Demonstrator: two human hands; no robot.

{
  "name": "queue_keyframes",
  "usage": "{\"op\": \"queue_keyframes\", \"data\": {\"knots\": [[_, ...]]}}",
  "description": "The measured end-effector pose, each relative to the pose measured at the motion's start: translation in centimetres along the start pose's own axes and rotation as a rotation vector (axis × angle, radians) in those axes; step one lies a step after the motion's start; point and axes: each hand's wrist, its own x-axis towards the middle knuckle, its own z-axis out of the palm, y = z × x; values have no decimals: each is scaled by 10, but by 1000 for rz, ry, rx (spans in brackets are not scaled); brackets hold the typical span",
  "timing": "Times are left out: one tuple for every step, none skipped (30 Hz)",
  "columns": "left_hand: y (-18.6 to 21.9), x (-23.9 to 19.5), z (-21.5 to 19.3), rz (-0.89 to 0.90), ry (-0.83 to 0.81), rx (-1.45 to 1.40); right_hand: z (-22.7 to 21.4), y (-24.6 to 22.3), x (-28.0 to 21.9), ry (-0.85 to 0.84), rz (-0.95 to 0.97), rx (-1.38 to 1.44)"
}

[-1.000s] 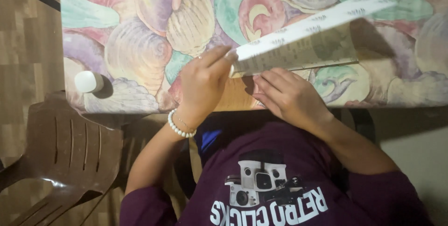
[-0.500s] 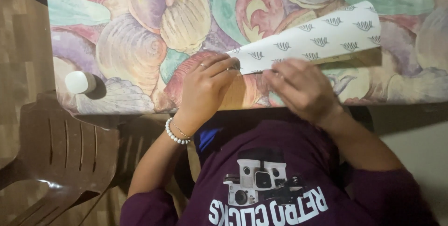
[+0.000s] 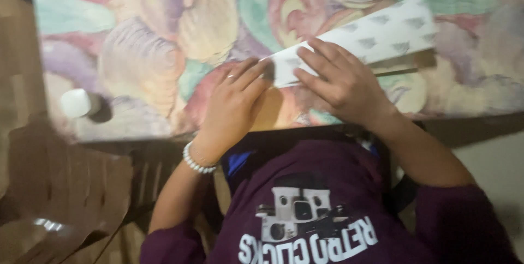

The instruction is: Folding printed paper sheets into a specific shape on a table.

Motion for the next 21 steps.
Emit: {"op": "queue_keyframes", "data": {"knots": [[1, 3, 1, 18, -9, 5, -6, 1, 4, 38, 7, -3], [0, 3, 2, 34, -10, -21, -7, 3, 4, 23, 25, -22], [-1, 4, 4, 20, -12, -31, -9, 7, 4, -5, 12, -6], [-3, 4, 3, 3, -15, -28, -8, 10, 7, -23, -6, 17], [-3, 5, 5, 16, -16, -41, -8, 12, 2, -27, 6, 3], [-4, 4, 4, 6, -10, -46, -5, 14, 1, -35, 6, 35], [-6, 3, 2, -4, -4, -50, -2, 15, 1, -42, 7, 66], [-5, 5, 1, 4, -1, -49, -2, 15, 2, -39, 7, 59], [-4, 7, -1, 2, 2, -60, -3, 16, 3, -48, 10, 74], [-2, 8, -1, 0, 5, -75, -4, 16, 2, -60, 14, 88], [-3, 9, -3, 9, 8, -77, -6, 16, 3, -58, 16, 78], [-2, 9, -4, 36, 12, -38, -7, 16, 4, -71, 15, 84], [-2, 10, -4, 63, 16, 1, -9, 16, 4, -84, 15, 90], [-3, 9, -7, 66, 15, -7, -8, 17, 4, -88, 21, 86], [-4, 8, -9, 91, -10, 35, -8, 18, 3, -94, -4, 86], [-6, 11, -10, 125, -28, 75, -10, 22, 3, -99, -28, 76], [-5, 13, -11, 137, -24, 66, -8, 23, 1, -102, -21, 63], [-3, 13, -13, 147, -45, 108, -5, 23, -2, -106, -26, 89], [-2, 13, -16, 158, -66, 149, -3, 23, -4, -109, -30, 114], [-4, 11, -12, 163, -62, 146, -5, 21, -3, -111, -29, 107], [-6, 9, -9, 203, -65, 192, -6, 20, -1, -125, -20, 125]]}}
